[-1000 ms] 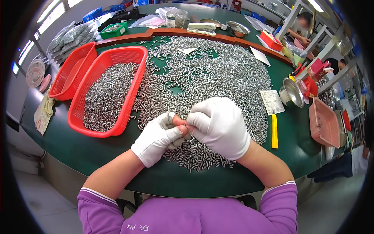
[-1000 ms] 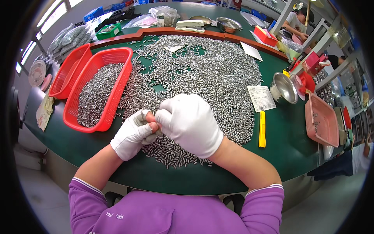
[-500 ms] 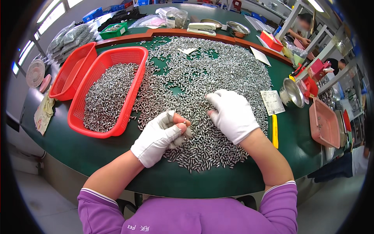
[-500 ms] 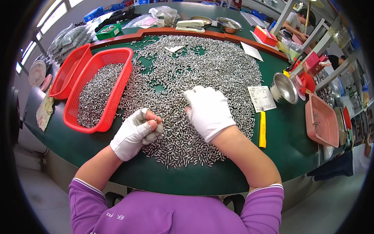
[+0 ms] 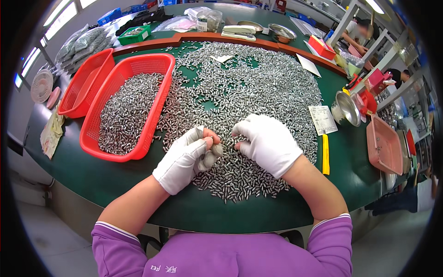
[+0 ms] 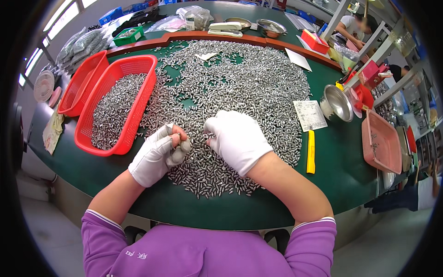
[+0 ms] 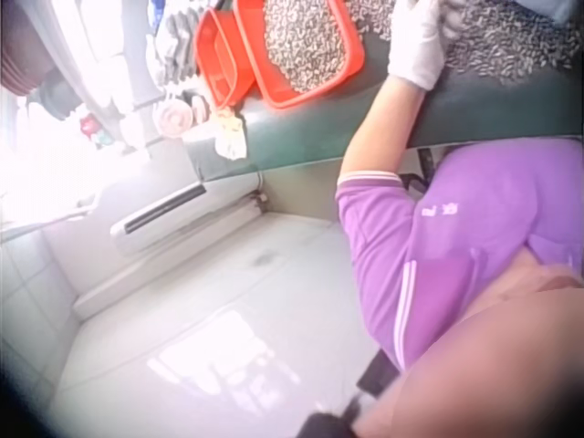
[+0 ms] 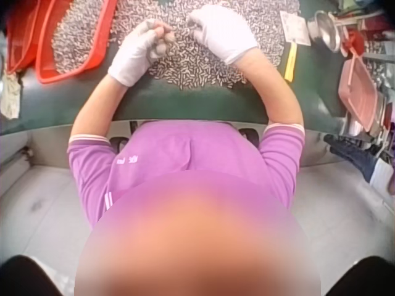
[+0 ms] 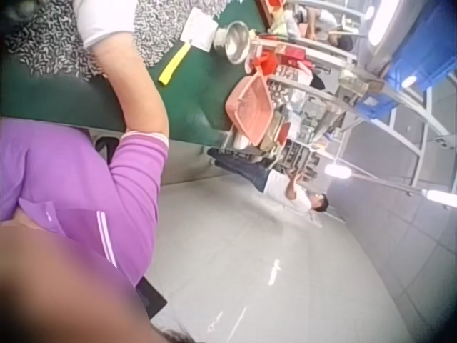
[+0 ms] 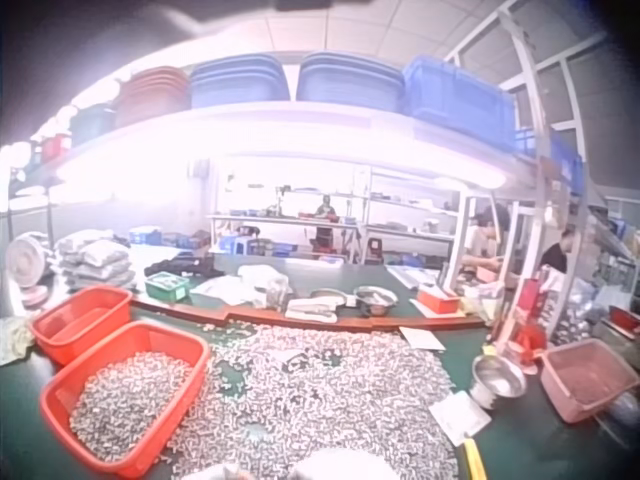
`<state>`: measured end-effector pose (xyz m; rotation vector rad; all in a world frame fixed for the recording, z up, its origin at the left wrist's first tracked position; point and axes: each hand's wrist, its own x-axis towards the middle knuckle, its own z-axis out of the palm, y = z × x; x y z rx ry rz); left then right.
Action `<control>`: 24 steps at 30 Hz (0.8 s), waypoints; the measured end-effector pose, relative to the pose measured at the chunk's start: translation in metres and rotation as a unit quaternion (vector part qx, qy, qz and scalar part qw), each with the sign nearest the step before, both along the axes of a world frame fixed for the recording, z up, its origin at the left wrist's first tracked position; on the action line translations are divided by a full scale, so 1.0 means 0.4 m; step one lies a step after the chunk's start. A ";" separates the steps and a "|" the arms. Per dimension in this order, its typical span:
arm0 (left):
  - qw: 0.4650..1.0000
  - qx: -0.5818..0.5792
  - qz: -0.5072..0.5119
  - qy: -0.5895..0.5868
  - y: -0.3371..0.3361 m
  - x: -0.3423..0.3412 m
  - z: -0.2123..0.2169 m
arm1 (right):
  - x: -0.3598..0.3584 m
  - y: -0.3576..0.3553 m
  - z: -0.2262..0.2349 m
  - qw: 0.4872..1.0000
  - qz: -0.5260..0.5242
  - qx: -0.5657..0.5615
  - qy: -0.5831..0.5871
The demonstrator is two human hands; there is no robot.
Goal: Sorting and inspecting small metallic pins at an industrial workbench.
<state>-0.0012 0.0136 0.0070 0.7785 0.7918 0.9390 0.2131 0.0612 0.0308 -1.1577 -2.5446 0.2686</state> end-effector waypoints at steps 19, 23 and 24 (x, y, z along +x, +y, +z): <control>0.998 -0.029 -0.037 -0.048 -0.003 0.011 0.007 | -0.022 -0.001 -0.007 0.915 0.010 -0.235 0.327; 0.998 -0.033 -0.052 -0.016 -0.006 0.013 0.014 | -0.036 -0.017 -0.003 0.862 0.042 -0.350 0.364; 0.998 -0.032 -0.052 -0.006 -0.005 0.012 0.013 | -0.038 -0.021 -0.002 0.867 0.038 -0.350 0.352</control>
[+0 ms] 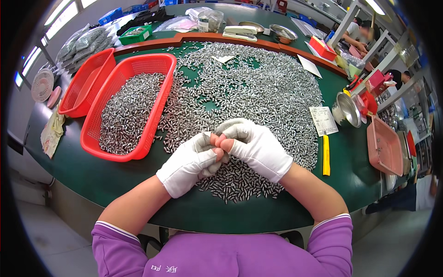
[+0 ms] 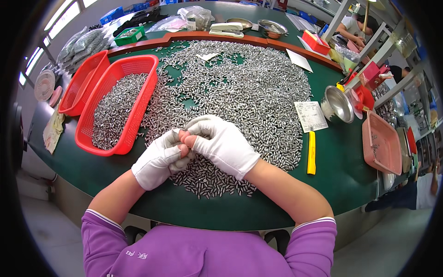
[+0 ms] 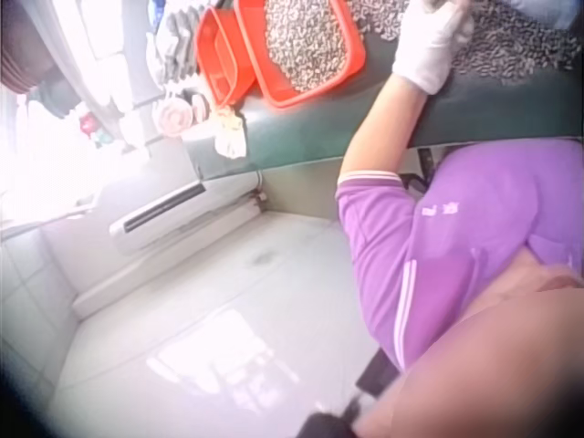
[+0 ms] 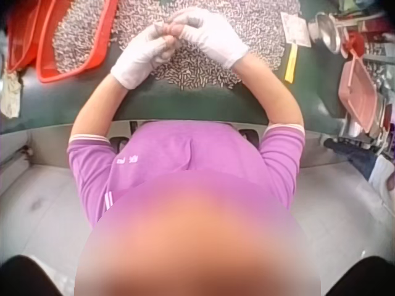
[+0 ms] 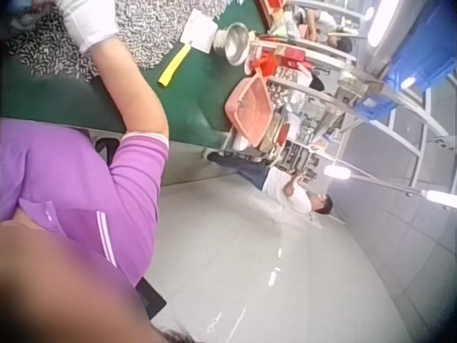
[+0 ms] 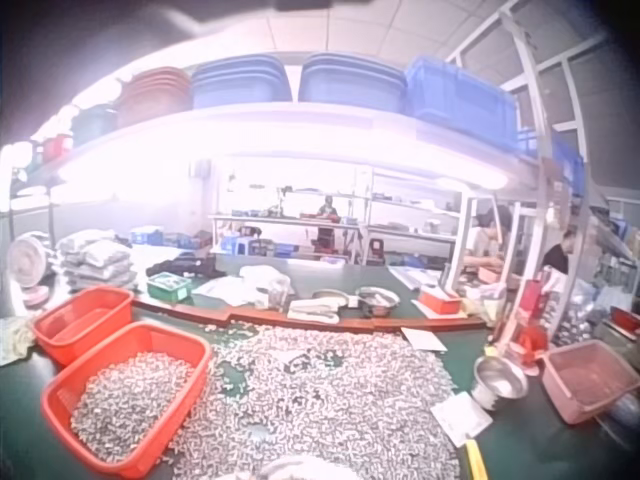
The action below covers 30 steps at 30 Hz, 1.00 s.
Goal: Sorting and inspecting small metallic pins at an industrial workbench.
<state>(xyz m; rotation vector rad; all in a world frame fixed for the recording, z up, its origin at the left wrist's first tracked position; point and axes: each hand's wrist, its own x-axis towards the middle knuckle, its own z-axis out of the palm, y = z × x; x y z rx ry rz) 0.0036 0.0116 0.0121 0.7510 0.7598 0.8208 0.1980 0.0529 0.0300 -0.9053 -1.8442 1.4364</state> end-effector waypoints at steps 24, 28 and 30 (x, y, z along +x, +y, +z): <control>0.999 0.002 0.002 -0.049 -0.004 -0.004 0.002 | 0.010 0.005 0.031 0.988 -0.030 0.142 -0.056; 0.998 0.007 -0.010 -0.055 -0.002 -0.006 -0.002 | 0.009 -0.001 0.010 0.981 -0.010 0.183 -0.062; 1.000 0.003 0.005 -0.021 -0.001 -0.006 -0.004 | 0.008 -0.001 0.003 0.980 -0.014 0.190 -0.060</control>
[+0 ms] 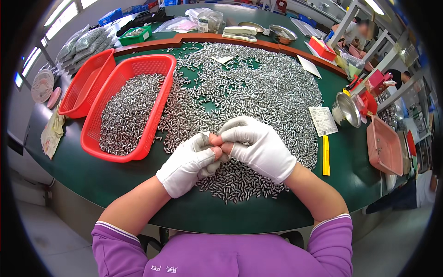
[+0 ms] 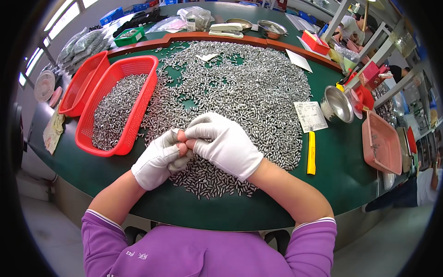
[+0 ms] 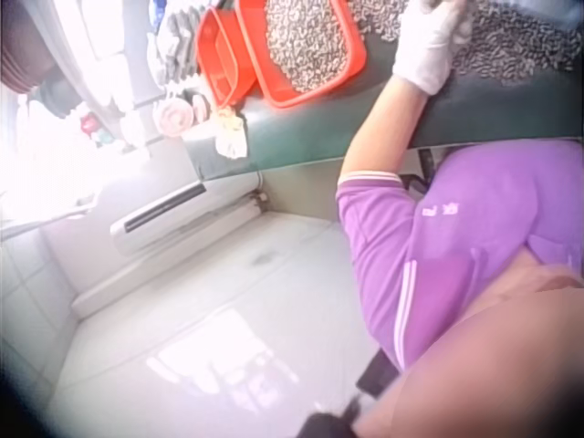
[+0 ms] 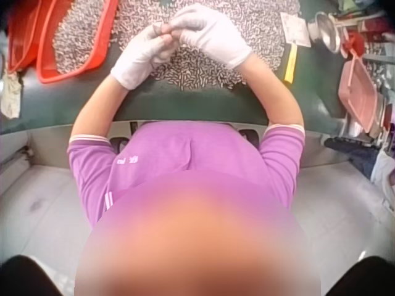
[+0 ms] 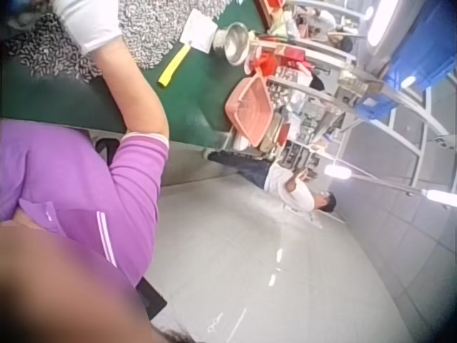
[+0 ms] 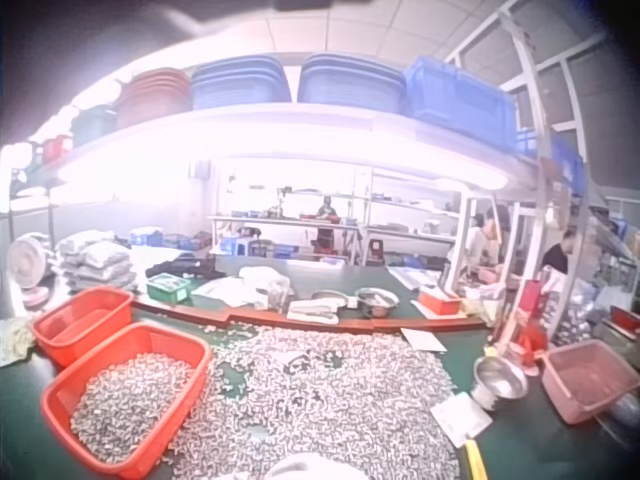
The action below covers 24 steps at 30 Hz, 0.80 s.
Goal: Sorting and inspecting small metallic pins at an industrial workbench.
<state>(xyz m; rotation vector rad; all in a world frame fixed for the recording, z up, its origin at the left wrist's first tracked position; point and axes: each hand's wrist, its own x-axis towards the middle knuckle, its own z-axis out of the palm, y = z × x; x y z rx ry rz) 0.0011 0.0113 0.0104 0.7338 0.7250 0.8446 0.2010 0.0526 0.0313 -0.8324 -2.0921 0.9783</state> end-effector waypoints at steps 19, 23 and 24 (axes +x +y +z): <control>1.000 0.018 0.007 -0.001 -0.001 0.008 0.007 | 0.019 0.035 -0.023 0.945 -0.096 0.203 -0.236; 1.000 0.002 0.002 -0.018 -0.002 0.007 0.005 | 0.010 0.024 0.009 0.995 -0.076 0.028 -0.051; 1.000 0.001 -0.010 -0.025 -0.002 0.005 0.003 | 0.003 0.015 0.015 0.993 -0.059 -0.095 0.020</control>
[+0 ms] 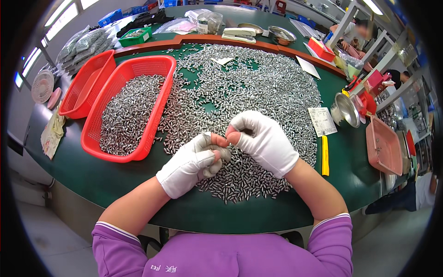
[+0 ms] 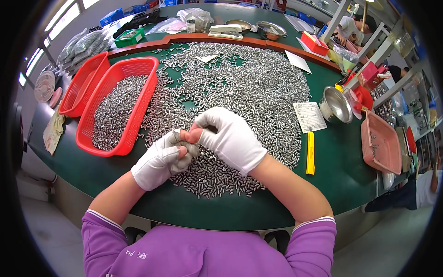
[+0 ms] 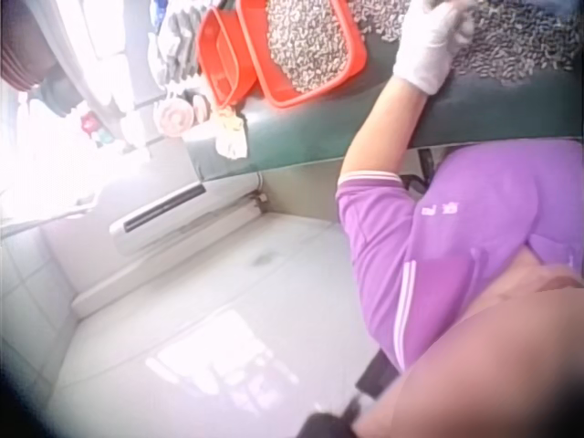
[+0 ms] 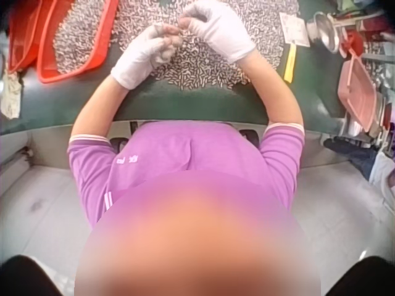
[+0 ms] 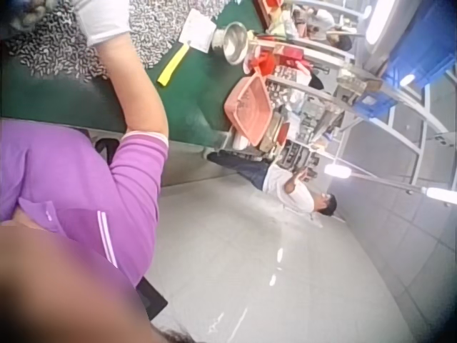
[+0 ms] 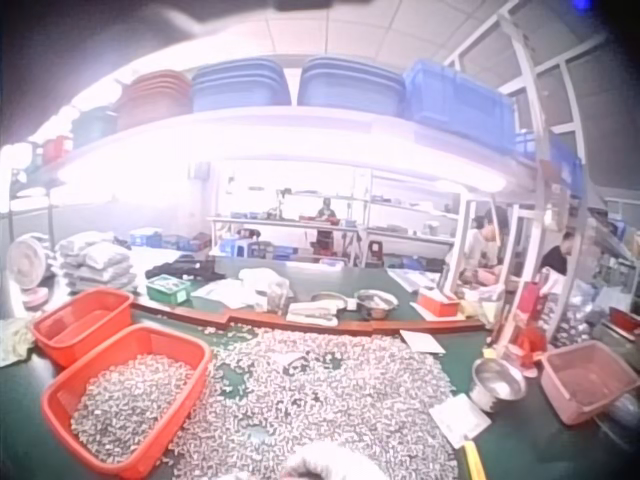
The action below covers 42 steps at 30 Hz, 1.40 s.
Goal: Sorting and inspecting small metallic pins at an industrial workbench.
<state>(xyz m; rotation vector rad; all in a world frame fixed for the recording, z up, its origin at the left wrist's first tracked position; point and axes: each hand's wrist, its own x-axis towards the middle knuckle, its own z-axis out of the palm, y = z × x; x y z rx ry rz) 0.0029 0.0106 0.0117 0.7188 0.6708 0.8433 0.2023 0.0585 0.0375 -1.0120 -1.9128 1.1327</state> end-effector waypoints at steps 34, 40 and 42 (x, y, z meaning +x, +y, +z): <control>0.999 0.030 0.014 0.016 -0.004 0.002 0.018 | -0.006 -0.002 -0.020 0.985 0.079 -0.122 0.089; 0.999 0.026 0.013 0.046 -0.004 -0.003 0.006 | -0.008 -0.013 -0.009 0.986 0.088 -0.113 0.084; 0.998 0.022 0.025 0.062 -0.002 -0.001 0.004 | -0.012 -0.004 0.000 0.993 0.046 -0.104 0.034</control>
